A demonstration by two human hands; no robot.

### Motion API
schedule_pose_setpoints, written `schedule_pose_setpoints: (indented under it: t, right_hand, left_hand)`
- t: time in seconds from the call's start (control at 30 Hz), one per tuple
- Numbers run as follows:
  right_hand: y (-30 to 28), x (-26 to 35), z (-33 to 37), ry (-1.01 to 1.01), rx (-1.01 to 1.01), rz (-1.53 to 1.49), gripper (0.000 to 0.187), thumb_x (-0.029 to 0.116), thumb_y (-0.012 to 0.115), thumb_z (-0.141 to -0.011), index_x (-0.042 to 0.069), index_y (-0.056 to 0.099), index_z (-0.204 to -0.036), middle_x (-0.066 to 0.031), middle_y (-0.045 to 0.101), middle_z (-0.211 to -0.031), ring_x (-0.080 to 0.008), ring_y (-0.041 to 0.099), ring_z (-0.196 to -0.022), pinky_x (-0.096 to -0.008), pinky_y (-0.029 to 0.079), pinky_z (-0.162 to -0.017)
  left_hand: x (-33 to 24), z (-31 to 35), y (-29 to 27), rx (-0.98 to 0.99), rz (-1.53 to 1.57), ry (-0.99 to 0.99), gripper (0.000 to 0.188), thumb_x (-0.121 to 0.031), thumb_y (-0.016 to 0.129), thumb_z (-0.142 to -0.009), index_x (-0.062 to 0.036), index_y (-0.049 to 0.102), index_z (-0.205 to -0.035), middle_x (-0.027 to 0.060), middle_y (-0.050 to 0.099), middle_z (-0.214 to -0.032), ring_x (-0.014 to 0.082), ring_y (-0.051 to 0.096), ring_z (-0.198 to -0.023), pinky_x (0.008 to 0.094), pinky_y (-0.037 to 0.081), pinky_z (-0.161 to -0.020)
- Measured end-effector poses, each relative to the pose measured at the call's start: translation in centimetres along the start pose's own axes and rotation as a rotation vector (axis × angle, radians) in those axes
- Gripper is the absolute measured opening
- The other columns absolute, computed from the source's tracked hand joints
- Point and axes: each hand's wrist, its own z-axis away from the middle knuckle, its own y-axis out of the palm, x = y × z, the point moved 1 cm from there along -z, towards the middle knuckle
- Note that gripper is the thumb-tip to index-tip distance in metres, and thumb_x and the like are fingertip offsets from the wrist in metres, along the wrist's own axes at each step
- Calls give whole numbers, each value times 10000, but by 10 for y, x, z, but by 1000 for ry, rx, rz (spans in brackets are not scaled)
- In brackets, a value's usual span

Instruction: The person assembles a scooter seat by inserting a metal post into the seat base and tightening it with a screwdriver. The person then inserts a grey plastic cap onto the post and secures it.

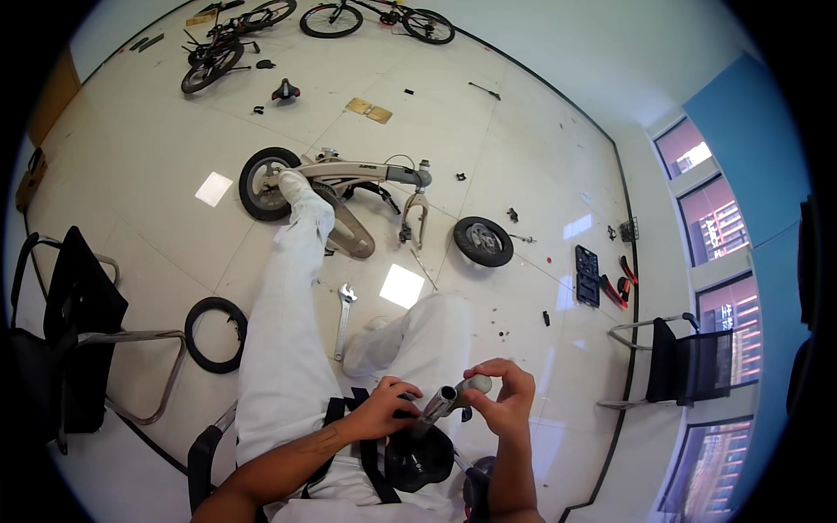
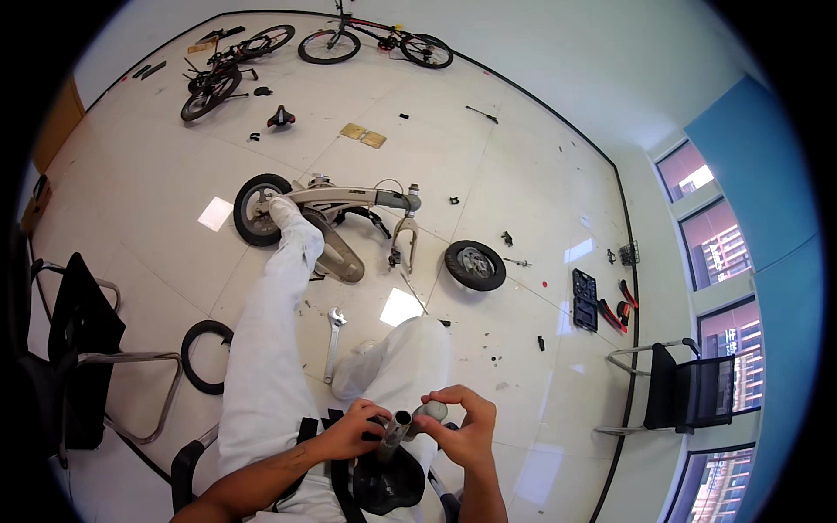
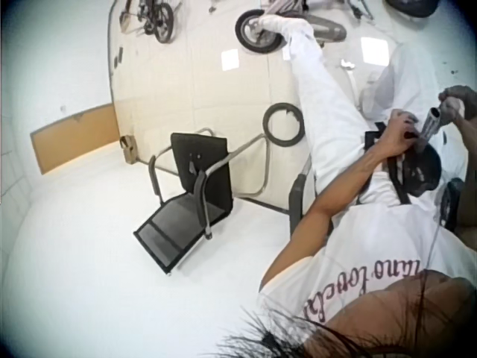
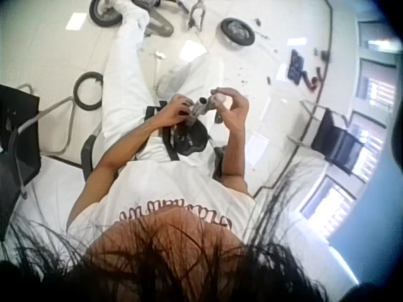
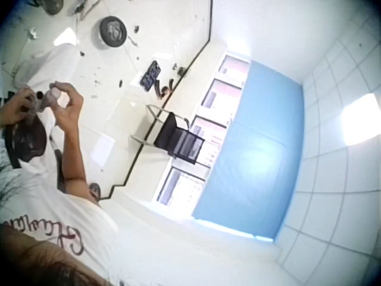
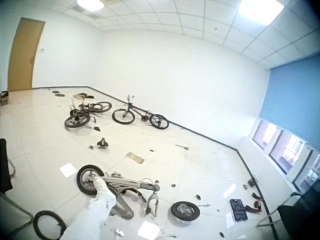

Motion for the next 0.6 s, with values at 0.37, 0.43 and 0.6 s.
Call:
schedule_pose_setpoints:
  t: [0.37,0.43,0.6]
  right_hand:
    - [5,8,-9,15,353,-362,523,322,424,-1037,-5,455,-1444,-163,506,-1413,-260,561,-1184,-368,393,-1035]
    - [-3,8,-7,22,387,-429,494,275,422,-1038,-12,484,-1434,-148,536,-1434,-260,544,-1242,-379,394,-1062]
    - [-10,0,2,109,251,-202,325,134,653,-939,-1,664,-1234,-132,709,-1200,-212,653,-1115,-360,500,-971]
  left_hand:
    - [3,-4,-1,7,-91,-7,242,-68,801,-696,-122,766,-930,30,599,-1258,298,442,-1227,410,353,-1091]
    - [5,-3,1,10,-95,-22,233,-65,801,-693,-105,765,-919,36,600,-1249,303,442,-1228,403,359,-1094]
    - [-1,-3,0,19,-59,-51,345,-57,793,-681,-108,774,-1022,44,609,-1265,299,449,-1213,406,347,-1076]
